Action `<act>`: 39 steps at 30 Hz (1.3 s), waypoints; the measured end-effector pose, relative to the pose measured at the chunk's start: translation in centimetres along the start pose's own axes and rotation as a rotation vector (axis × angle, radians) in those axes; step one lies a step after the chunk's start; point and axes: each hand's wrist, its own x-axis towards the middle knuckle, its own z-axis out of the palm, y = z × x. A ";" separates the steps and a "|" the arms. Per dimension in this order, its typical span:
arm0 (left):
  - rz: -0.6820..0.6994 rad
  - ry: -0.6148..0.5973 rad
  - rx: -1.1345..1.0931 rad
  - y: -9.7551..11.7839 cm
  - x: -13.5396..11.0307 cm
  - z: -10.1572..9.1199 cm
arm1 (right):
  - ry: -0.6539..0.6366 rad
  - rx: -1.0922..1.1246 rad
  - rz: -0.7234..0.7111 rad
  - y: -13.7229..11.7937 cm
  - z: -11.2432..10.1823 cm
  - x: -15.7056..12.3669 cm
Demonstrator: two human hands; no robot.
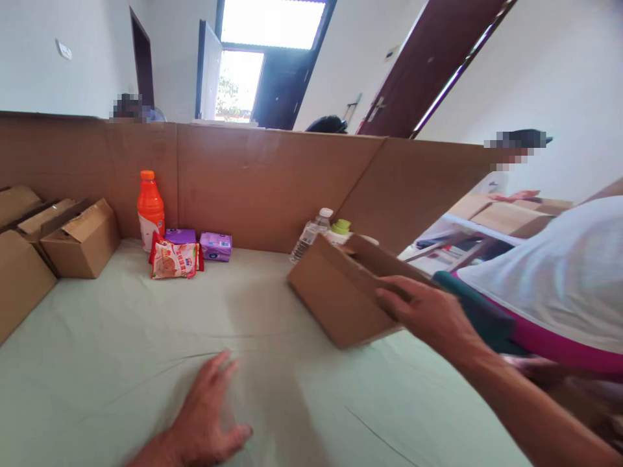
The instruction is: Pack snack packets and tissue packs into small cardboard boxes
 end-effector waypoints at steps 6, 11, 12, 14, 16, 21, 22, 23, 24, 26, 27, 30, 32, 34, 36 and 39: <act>-0.102 0.386 -0.159 -3.0 -2.5 -8.3 | -0.262 0.164 -0.362 -15.7 -0.1 -4.0; -0.103 0.325 -0.264 -4.1 -6.6 -13.3 | -0.444 0.359 -0.617 -23.8 0.7 -6.2; -0.105 0.301 -0.294 -4.1 -7.1 -13.7 | -0.467 0.391 -0.648 -24.5 1.1 -6.3; -0.109 0.257 -0.372 -4.0 -7.4 -14.0 | -0.501 0.435 -0.676 -25.4 1.6 -6.4; -0.099 0.249 -0.450 -4.1 -7.1 -13.8 | -0.520 0.458 -0.653 -25.6 1.8 -6.2; -0.063 0.274 -0.455 -4.9 -6.5 -13.4 | -0.349 0.487 -0.375 -24.0 1.3 -3.9; -0.066 0.258 -0.441 -5.0 -6.5 -13.4 | -0.267 0.461 -0.271 -23.3 1.8 -3.0; -0.069 0.244 -0.434 -4.9 -6.6 -13.5 | -0.200 0.435 -0.175 -22.7 2.7 -1.8; -0.070 0.232 -0.436 -4.9 -6.7 -13.6 | -0.162 0.417 -0.102 -22.1 4.0 -0.6; -0.069 0.217 -0.447 -4.7 -7.0 -13.8 | -0.187 0.387 -0.062 -21.1 8.0 2.0; -0.065 0.210 -0.450 -4.7 -7.1 -13.8 | -0.234 0.353 -0.092 -20.9 10.4 3.3; -0.051 0.183 -0.450 -5.2 -7.4 -13.4 | -0.380 0.168 -0.223 -21.9 18.2 6.6; -0.046 0.167 -0.455 -6.0 -7.6 -12.9 | -0.437 0.110 -0.289 -23.6 22.6 8.0; -0.043 0.161 -0.468 -6.8 -7.9 -12.4 | -0.474 0.083 -0.344 -25.5 25.9 8.7; -0.038 0.157 -0.494 -7.4 -8.2 -12.1 | -0.511 0.035 -0.393 -27.1 27.9 8.9; -0.031 0.152 -0.546 -7.5 -8.4 -11.9 | -0.563 -0.043 -0.436 -28.4 28.9 8.6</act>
